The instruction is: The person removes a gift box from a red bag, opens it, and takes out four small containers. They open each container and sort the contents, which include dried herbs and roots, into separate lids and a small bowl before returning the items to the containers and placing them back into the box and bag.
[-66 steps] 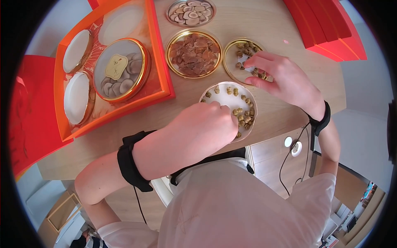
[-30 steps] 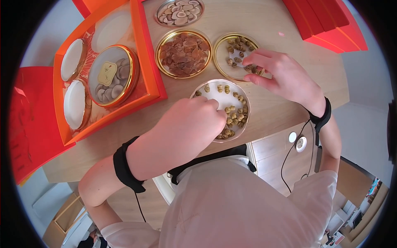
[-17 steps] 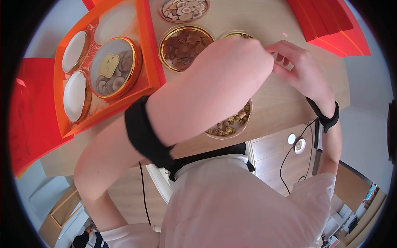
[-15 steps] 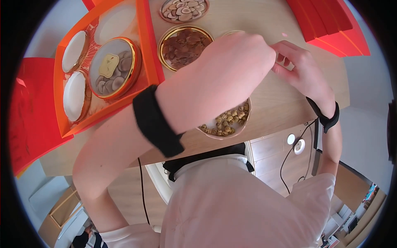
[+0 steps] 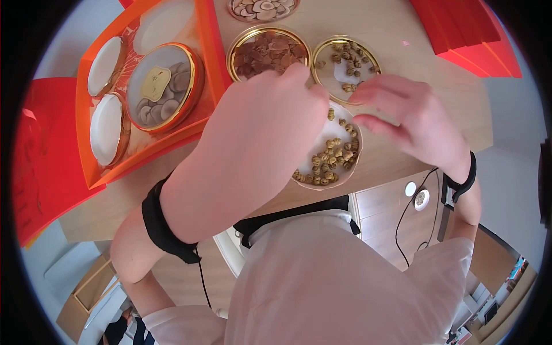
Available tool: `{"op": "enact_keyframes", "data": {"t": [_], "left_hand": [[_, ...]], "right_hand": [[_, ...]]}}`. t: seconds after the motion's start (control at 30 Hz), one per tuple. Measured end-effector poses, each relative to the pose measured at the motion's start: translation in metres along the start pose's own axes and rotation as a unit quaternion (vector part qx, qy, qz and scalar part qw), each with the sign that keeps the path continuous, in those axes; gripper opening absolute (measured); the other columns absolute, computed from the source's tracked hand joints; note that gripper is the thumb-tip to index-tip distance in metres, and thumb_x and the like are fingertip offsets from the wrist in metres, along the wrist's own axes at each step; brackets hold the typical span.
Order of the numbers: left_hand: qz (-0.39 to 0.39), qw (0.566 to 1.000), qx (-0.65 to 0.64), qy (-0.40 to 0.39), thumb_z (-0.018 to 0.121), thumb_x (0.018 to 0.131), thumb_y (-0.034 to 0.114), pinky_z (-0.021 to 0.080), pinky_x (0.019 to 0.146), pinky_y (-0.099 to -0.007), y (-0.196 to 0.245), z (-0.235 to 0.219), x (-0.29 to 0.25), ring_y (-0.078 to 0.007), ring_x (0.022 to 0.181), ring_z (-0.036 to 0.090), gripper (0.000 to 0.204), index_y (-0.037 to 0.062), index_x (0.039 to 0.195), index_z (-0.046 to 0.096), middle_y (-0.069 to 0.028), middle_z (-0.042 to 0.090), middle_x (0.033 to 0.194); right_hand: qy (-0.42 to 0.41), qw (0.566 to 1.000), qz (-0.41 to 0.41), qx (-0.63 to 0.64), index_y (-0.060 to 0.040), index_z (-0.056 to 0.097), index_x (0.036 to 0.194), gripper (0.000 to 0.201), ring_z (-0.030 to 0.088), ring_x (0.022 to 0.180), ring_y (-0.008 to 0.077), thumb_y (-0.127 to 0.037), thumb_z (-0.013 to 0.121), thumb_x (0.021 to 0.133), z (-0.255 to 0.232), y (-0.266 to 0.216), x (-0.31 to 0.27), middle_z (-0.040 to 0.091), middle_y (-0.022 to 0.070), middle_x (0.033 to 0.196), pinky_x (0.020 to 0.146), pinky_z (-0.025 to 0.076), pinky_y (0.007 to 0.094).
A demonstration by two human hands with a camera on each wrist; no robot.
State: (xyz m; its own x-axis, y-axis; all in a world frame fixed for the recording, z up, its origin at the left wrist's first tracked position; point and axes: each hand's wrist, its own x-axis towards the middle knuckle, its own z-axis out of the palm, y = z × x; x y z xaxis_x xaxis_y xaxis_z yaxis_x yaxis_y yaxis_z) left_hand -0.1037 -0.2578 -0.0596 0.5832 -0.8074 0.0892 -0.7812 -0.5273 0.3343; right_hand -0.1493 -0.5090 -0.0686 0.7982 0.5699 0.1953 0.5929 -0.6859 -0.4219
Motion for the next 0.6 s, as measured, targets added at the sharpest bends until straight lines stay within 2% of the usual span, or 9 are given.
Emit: {"op": "enact_keyframes", "data": {"t": [0.03,0.17,0.27,0.37,0.47,0.53,0.6], "left_hand": [[-0.01,1.0,-0.001,-0.013,0.066,0.089,0.003,0.053,0.068,-0.0448,-0.001,0.001,-0.007,-0.0362,0.082,0.066,0.008,0.0016,0.096,0.068,-0.0129,0.063,0.092],[-0.036,0.998,-0.033,-0.038,0.064,0.089,0.0,0.053,0.068,-0.0446,-0.006,0.002,-0.022,-0.0369,0.082,0.066,0.003,0.0,0.091,0.066,-0.0128,0.065,0.092],[-0.035,0.994,-0.074,-0.071,0.063,0.09,-0.001,0.053,0.068,-0.0453,-0.013,0.0,-0.03,-0.0384,0.079,0.068,0.009,0.001,0.098,0.062,-0.0152,0.067,0.089],[-0.119,0.977,-0.145,-0.099,0.061,0.092,-0.002,0.054,0.067,-0.0459,-0.014,0.002,-0.031,-0.0399,0.076,0.068,0.018,0.003,0.109,0.056,-0.0188,0.067,0.082],[-0.096,0.978,-0.171,-0.076,0.059,0.094,-0.002,0.053,0.065,-0.0466,-0.016,0.009,-0.034,-0.0408,0.072,0.067,0.023,0.004,0.115,0.05,-0.0201,0.065,0.077],[-0.1,0.976,-0.161,-0.106,0.058,0.094,-0.003,0.052,0.063,-0.0464,-0.013,0.005,-0.032,-0.0409,0.071,0.066,0.021,0.0032,0.113,0.05,-0.0196,0.065,0.076],[-0.096,0.976,-0.153,-0.118,0.058,0.094,-0.002,0.051,0.062,-0.0461,-0.014,0.004,-0.032,-0.0405,0.071,0.066,0.019,0.0028,0.111,0.051,-0.019,0.065,0.077]], "right_hand": [[-0.015,0.999,-0.029,-0.004,-0.0056,0.068,0.105,0.022,0.066,0.079,0.0319,-0.012,0.076,0.086,0.003,-0.005,0.004,0.065,0.0093,0.093,0.069,0.054,0.0428],[-0.051,0.998,-0.033,-0.027,-0.0046,0.065,0.103,0.021,0.066,0.077,0.0302,-0.012,0.075,0.086,0.015,-0.015,0.016,0.061,0.0091,0.091,0.067,0.054,0.0434],[-0.073,0.996,-0.006,-0.052,-0.0033,0.064,0.103,0.023,0.066,0.078,0.0306,-0.015,0.075,0.087,0.022,-0.019,0.022,0.061,0.0098,0.092,0.067,0.054,0.0426],[-0.099,0.993,0.024,-0.06,-0.0024,0.063,0.103,0.024,0.067,0.079,0.0322,-0.017,0.074,0.088,0.025,-0.027,0.024,0.062,0.0106,0.093,0.067,0.055,0.0429],[-0.103,0.993,0.034,-0.04,-0.0027,0.062,0.103,0.025,0.067,0.08,0.0335,-0.019,0.074,0.089,0.028,-0.033,0.029,0.062,0.0114,0.094,0.068,0.055,0.0439],[-0.094,0.995,0.023,-0.013,-0.0031,0.062,0.105,0.025,0.067,0.081,0.0339,-0.019,0.074,0.089,0.032,-0.035,0.031,0.062,0.0114,0.094,0.07,0.055,0.0447],[-0.127,0.991,0.018,0.03,-0.0035,0.062,0.105,0.025,0.067,0.082,0.034,-0.019,0.074,0.089,0.031,-0.034,0.033,0.062,0.0113,0.096,0.072,0.054,0.045]]}}
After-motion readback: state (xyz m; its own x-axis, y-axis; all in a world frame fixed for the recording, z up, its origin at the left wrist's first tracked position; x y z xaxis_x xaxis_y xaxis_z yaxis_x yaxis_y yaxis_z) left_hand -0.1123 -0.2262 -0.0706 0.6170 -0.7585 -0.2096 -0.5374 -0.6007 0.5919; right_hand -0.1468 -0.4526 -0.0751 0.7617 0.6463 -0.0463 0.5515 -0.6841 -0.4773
